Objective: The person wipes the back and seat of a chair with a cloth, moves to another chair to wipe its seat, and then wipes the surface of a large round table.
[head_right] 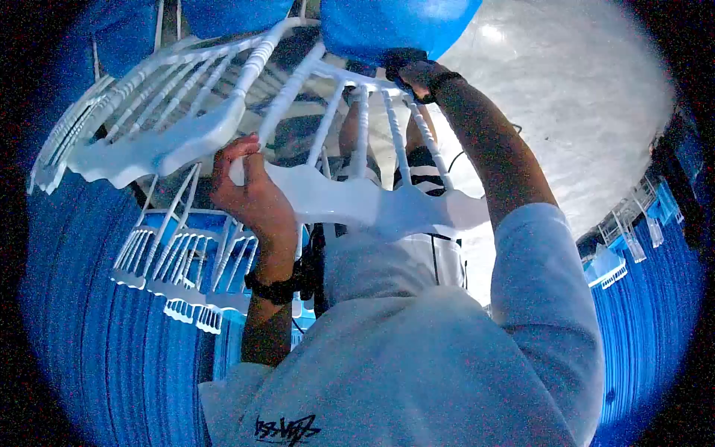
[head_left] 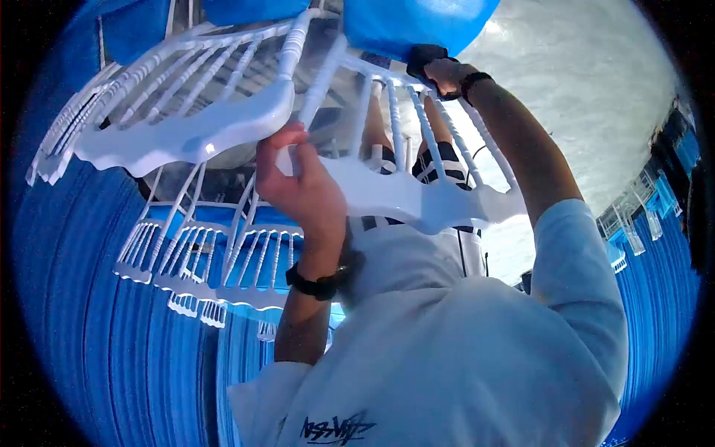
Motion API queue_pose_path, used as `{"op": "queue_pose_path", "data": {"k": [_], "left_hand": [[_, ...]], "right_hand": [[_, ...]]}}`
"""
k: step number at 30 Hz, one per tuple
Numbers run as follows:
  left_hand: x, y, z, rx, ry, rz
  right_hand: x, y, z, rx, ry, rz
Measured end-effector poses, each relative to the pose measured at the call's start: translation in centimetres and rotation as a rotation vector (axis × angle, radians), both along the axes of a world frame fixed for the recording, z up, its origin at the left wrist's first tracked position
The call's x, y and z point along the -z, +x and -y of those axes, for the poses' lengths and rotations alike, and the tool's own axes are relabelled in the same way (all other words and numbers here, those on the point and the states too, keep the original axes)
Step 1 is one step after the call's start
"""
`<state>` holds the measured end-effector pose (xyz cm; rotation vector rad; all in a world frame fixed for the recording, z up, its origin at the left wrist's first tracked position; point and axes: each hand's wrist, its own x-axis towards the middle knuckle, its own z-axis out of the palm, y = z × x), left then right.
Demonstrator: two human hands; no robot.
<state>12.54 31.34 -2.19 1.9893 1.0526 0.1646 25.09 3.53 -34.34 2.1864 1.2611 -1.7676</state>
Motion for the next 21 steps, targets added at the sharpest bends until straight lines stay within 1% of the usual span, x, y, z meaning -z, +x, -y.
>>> {"op": "queue_pose_path", "data": {"k": [1,2,3,5,7,8,11,12,15,16,17,19,20,21], "left_hand": [[0.1,0.0,0.1,-0.014,-0.009,0.008],[0.1,0.1,0.2,-0.026,-0.018,0.014],[0.1,0.0,0.2,-0.036,-0.03,0.02],[0.2,-0.1,0.2,-0.039,-0.039,0.019],[0.3,-0.2,0.0,-0.028,-0.037,0.032],[0.3,-0.2,0.0,-0.015,-0.032,0.04],[0.3,0.0,0.0,-0.013,-0.016,0.038],[0.3,0.0,0.1,-0.017,-0.009,0.035],[0.6,-0.1,0.1,-0.019,-0.003,0.046],[0.5,0.0,0.0,0.01,0.01,0.043],[0.4,0.2,0.0,0.017,0.022,0.042],[0.0,0.3,0.3,0.034,0.038,0.031],[0.0,0.2,0.3,0.051,0.046,0.055],[0.2,0.1,0.2,0.067,0.054,0.081]], "right_hand": [[-1.1,1.3,-0.8,0.023,-0.016,-0.092],[-3.9,2.5,-2.4,0.38,-0.08,-0.191],[-7.9,3.1,-4.4,0.738,-0.148,-0.29],[-7.9,3.1,-4.3,0.826,-0.086,-0.272],[0.2,3.2,-1.7,0.272,0.177,-0.041],[2.6,3.4,-1.2,0.138,0.415,0.109],[0.4,5.3,-3.0,0.764,0.191,-0.036],[0.3,5.2,-3.1,0.778,0.223,0.034],[-0.8,4.0,-2.8,0.554,0.366,-0.143],[-0.4,3.2,-3.2,0.273,0.299,-0.087],[-0.4,1.7,-3.3,0.129,0.104,-0.029],[0.7,-1.1,-3.4,0.256,0.044,-0.055],[1.7,-1.6,-2.8,0.278,0.217,-0.036],[1.8,-1.7,-3.0,0.267,0.223,-0.02]]}}
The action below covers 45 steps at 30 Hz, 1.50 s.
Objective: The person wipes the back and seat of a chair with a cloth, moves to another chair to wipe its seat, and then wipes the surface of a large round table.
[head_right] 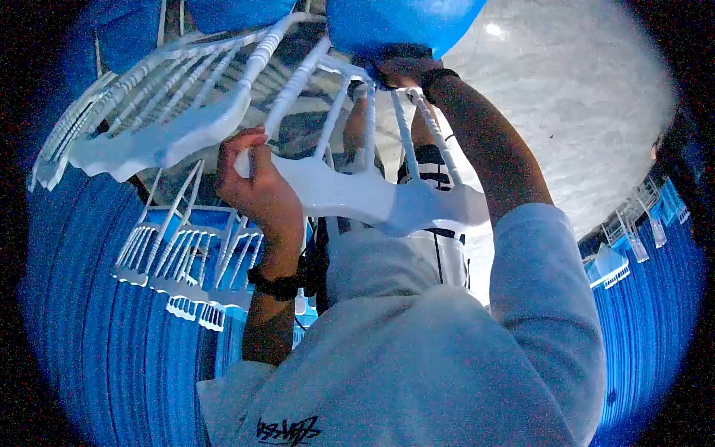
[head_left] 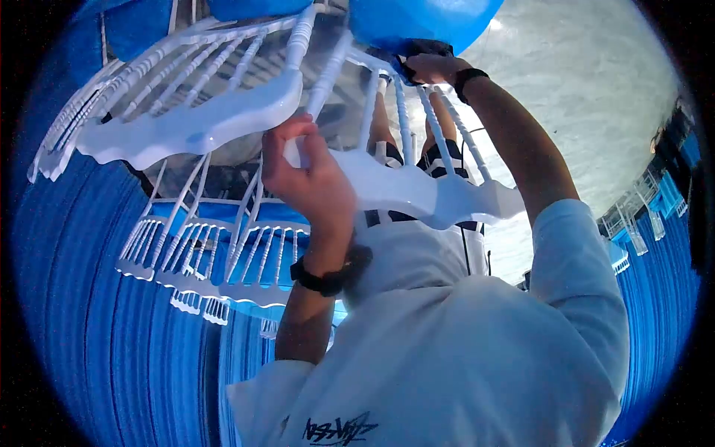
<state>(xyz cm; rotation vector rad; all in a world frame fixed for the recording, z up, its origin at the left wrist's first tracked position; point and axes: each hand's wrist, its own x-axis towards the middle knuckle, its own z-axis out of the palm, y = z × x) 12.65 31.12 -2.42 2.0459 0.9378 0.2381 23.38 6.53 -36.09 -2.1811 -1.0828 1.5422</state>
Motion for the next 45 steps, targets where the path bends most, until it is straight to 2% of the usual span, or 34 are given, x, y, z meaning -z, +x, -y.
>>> {"op": "queue_pose_path", "data": {"k": [5,10,12,14,15,19,22,26,27,31,34,36,37,39,42,43,45], "left_hand": [[1.0,-0.7,-0.3,0.056,0.057,0.063],[1.4,-0.6,-0.2,0.052,0.06,0.129],[1.1,-0.4,-0.1,0.019,0.049,0.115],[1.0,-0.1,0.3,0.003,0.04,0.104],[0.9,-0.1,0.4,0.003,0.045,0.097],[1.6,-0.4,-0.2,0.037,0.065,0.126],[1.9,-0.7,-0.1,0.039,0.074,0.133],[1.7,-0.6,-0.2,0.035,0.057,0.11],[1.6,-0.5,-0.3,0.029,0.059,0.103],[1.1,-0.3,0.1,0.015,0.043,0.073],[1.5,-0.5,0.0,-0.035,-0.012,0.068],[1.1,-0.3,0.1,-0.045,-0.025,0.061],[1.1,-0.2,0.1,-0.051,-0.029,0.063],[0.9,-0.1,0.2,-0.063,-0.033,0.065],[0.9,0.0,0.3,-0.079,-0.033,0.041],[1.0,-0.1,0.2,-0.07,-0.04,0.052],[1.2,-0.2,0.0,-0.063,-0.043,0.075]], "right_hand": [[-1.2,-1.0,-0.8,-0.033,-0.111,0.075],[-5.0,0.3,0.7,-0.133,-0.17,0.011],[-2.6,-0.6,4.3,0.036,-0.074,-0.056],[-9.4,1.1,2.5,-0.163,-0.184,-0.018],[-9.0,1.1,2.8,-0.346,-0.174,-0.037],[-8.7,-0.5,2.4,-0.189,-0.222,0.005],[-5.3,-0.7,2.6,-0.072,-0.202,-0.011],[-2.3,-0.7,1.0,-0.12,-0.198,0.097],[-2.8,-0.7,0.7,-0.092,-0.193,0.137],[-9.0,1.2,0.5,-0.384,-0.141,0.074],[-12.0,2.1,2.3,-0.332,-0.048,-0.016],[-9.9,1.2,4.1,-0.31,-0.075,-0.084],[-11.9,1.8,2.0,-0.483,-0.2,-0.078],[-16.7,2.3,-1.5,0.106,0.024,0.054],[-11.5,0.7,0.6,0.203,-0.021,0.07],[-6.5,0.0,2.2,0.02,-0.206,0.039],[-6.6,0.4,1.5,-0.09,-0.281,0.056]]}}
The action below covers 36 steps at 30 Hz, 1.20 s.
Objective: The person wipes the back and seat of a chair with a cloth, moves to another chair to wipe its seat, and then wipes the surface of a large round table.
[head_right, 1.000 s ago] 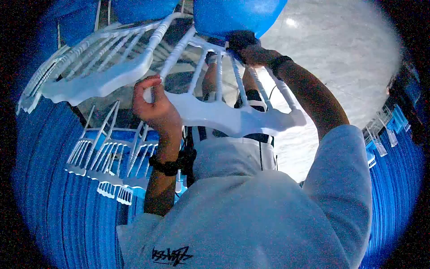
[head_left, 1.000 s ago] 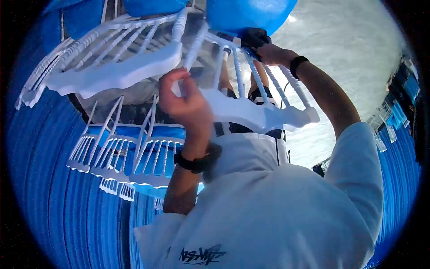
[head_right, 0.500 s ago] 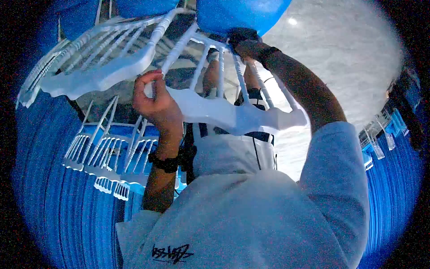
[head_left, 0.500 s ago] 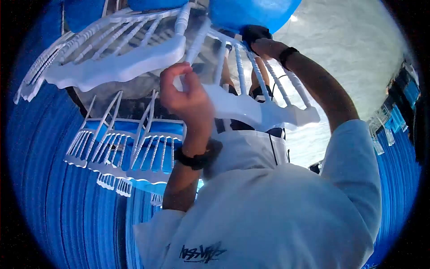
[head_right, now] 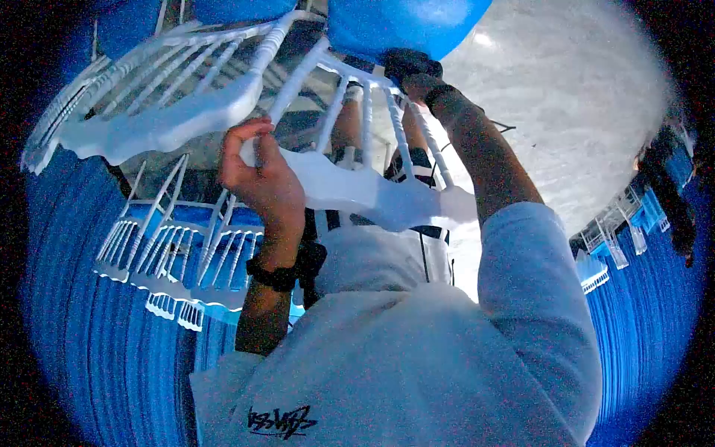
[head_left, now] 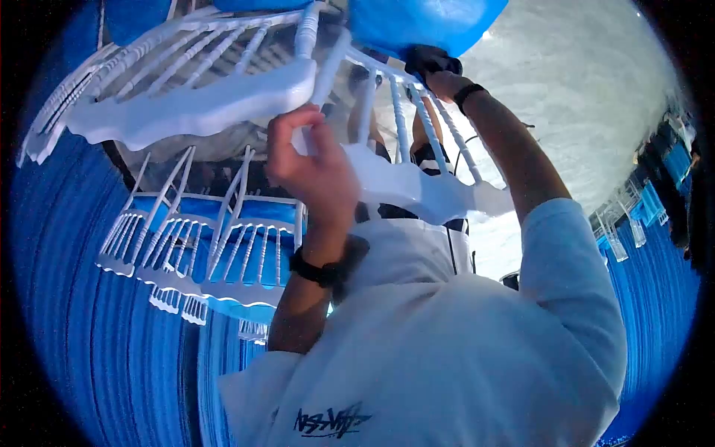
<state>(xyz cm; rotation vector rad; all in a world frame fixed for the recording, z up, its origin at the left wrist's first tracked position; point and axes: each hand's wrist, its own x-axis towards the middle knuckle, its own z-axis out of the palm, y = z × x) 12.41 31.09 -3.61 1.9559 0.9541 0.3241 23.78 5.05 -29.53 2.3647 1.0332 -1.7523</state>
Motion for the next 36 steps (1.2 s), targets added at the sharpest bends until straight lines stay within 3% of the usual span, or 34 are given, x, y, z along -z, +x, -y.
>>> {"op": "queue_pose_path", "data": {"k": [2,5,11,13,15,18,20,22,23,25,27,28,31,35,36], "left_hand": [[-0.5,0.4,-0.1,0.016,0.008,-0.032],[-0.3,0.0,-0.3,0.027,0.007,-0.024],[-0.4,0.0,0.2,-0.021,-0.064,-0.047],[0.4,-0.3,0.1,-0.038,-0.056,-0.025],[0.1,-0.2,0.2,-0.036,-0.044,-0.027],[-0.2,0.0,0.3,-0.039,-0.04,-0.04],[-0.4,0.0,0.2,-0.031,-0.031,-0.048],[-0.5,0.1,0.1,-0.009,-0.011,-0.043],[-0.4,0.0,0.1,-0.009,-0.014,-0.035],[-0.1,-0.1,0.1,-0.013,-0.019,-0.012],[0.2,-0.2,0.2,-0.03,-0.017,-0.027],[0.3,-0.4,0.2,-0.038,-0.017,-0.037],[-0.2,0.0,0.2,-0.047,-0.021,-0.022],[0.3,-0.4,-0.1,0.022,0.057,0.011],[0.5,-0.5,0.0,0.033,0.077,0.038]], "right_hand": [[0.2,0.3,-0.3,-0.042,-0.031,-0.009],[7.0,-1.7,5.0,-0.176,0.067,-0.065],[-3.7,-0.7,6.5,-0.032,0.225,-0.165],[-4.3,-1.0,6.5,-0.034,0.247,-0.248],[-7.2,-1.2,5.2,0.07,0.157,-0.306],[-6.0,-2.2,4.6,0.18,0.198,-0.248],[-2.7,-3.0,5.2,0.295,0.074,-0.247],[-2.6,-2.1,4.3,0.489,-0.049,-0.389],[-2.9,-1.3,3.3,0.471,-0.127,-0.369],[-5.5,-1.7,2.3,0.64,0.077,-0.263],[-4.3,-2.6,2.3,0.564,0.055,-0.21],[-2.6,-2.9,3.1,0.558,0.169,-0.283],[-0.8,-2.2,3.6,0.375,0.058,-0.352],[-1.4,-0.2,1.8,0.308,-0.02,-0.365],[0.6,-0.9,2.4,0.337,-0.005,-0.316]]}}
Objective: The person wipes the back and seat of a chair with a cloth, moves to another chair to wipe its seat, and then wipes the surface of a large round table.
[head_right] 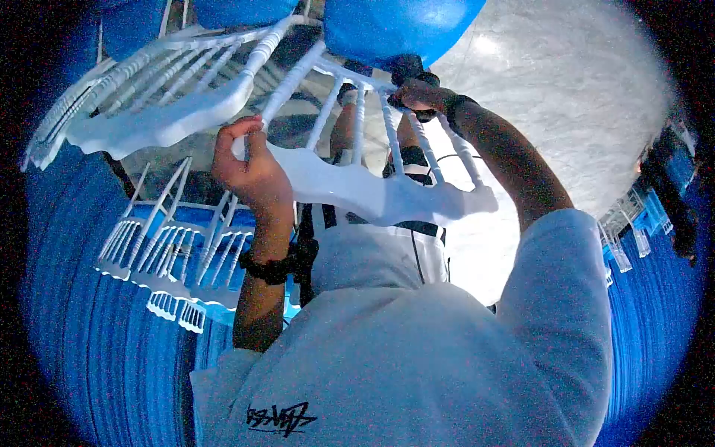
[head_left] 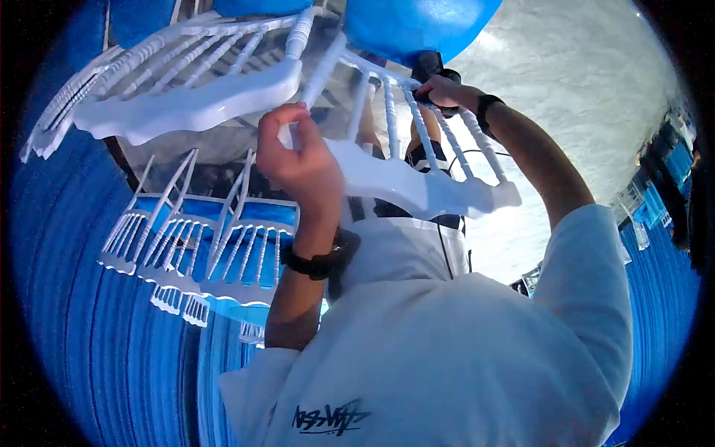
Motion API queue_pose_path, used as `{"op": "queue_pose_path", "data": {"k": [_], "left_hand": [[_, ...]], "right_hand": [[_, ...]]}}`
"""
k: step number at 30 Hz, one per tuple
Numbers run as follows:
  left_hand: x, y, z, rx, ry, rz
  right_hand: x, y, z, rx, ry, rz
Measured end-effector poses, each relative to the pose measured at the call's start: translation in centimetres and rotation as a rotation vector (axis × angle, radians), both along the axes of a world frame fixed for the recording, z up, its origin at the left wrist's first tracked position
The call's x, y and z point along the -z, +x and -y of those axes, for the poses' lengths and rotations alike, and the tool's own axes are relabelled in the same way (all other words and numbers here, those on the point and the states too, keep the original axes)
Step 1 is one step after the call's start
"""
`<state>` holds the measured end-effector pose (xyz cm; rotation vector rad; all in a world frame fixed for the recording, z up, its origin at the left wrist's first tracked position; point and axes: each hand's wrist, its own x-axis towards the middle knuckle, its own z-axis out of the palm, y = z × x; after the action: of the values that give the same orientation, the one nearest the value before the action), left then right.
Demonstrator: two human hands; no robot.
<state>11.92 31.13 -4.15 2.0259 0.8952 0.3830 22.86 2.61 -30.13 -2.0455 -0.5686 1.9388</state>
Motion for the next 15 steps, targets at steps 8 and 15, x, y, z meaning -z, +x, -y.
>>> {"op": "queue_pose_path", "data": {"k": [8,15], "left_hand": [[0.5,-0.2,-0.3,-0.045,0.011,-0.092],[0.3,0.4,-0.1,-0.076,0.107,-0.071]], "right_hand": [[4.1,-1.5,1.1,-0.114,0.059,0.289],[3.5,-3.1,2.4,-0.19,0.172,0.411]]}}
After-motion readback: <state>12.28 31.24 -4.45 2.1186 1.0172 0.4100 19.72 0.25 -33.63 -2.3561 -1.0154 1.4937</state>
